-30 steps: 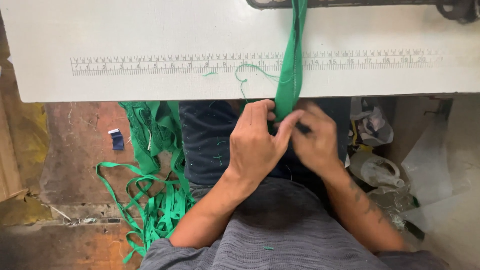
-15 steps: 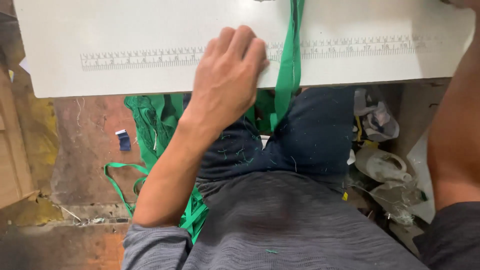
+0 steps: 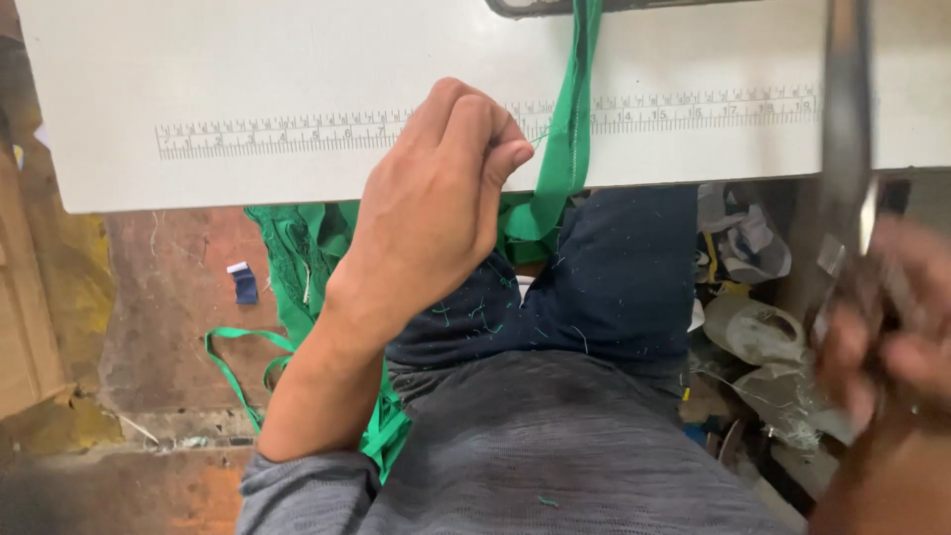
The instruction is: Folding green fabric strips lengthwise and sewing them using a sewing machine, then cutting them with scissors.
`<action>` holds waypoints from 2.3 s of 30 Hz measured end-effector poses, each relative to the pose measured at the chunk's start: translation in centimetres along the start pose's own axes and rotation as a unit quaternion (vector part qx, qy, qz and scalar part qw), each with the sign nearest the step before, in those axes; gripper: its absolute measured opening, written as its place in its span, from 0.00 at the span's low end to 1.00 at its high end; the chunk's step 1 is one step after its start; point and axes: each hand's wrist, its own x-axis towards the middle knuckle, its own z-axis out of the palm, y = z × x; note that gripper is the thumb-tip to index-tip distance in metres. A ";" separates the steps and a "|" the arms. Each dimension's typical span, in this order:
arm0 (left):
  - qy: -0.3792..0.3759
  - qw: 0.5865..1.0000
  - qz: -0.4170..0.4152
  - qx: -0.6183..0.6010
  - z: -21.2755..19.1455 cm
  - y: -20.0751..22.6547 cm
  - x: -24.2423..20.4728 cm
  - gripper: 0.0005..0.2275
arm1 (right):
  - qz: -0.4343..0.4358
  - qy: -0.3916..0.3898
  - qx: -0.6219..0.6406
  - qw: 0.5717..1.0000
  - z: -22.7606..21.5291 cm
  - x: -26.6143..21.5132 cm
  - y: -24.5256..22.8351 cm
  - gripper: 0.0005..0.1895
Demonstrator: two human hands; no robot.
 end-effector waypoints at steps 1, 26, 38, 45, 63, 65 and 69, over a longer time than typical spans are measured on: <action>-0.001 1.000 -0.004 0.001 0.1 0.0 0.0 0.08 | -0.037 -0.075 0.331 0.940 2.4 -2.8 1.3 0.36; 0.192 0.947 -0.059 0.251 9.2 2.3 -2.4 0.12 | -0.105 0.233 -0.621 0.741 -6.6 13.7 -1.7 0.19; 0.128 0.953 -0.080 0.262 9.8 1.8 -0.9 0.09 | 0.168 0.044 -0.309 0.935 11.2 9.8 -2.8 0.30; 0.051 0.942 -0.240 -0.228 5.5 2.0 -1.2 0.08 | -0.219 0.209 -0.210 0.930 16.0 6.9 -5.3 0.14; 0.122 0.868 -0.291 -0.385 12.1 1.0 -7.9 0.04 | -0.133 0.302 -0.148 0.932 16.1 9.5 0.4 0.26; 0.155 0.928 -0.213 -0.264 10.8 1.4 -6.7 0.05 | -0.113 0.339 -0.123 0.926 16.7 10.1 0.4 0.27; 0.185 0.888 -0.248 -0.340 10.8 1.2 -5.4 0.08 | -0.132 0.328 -0.110 0.929 16.8 10.5 -0.6 0.28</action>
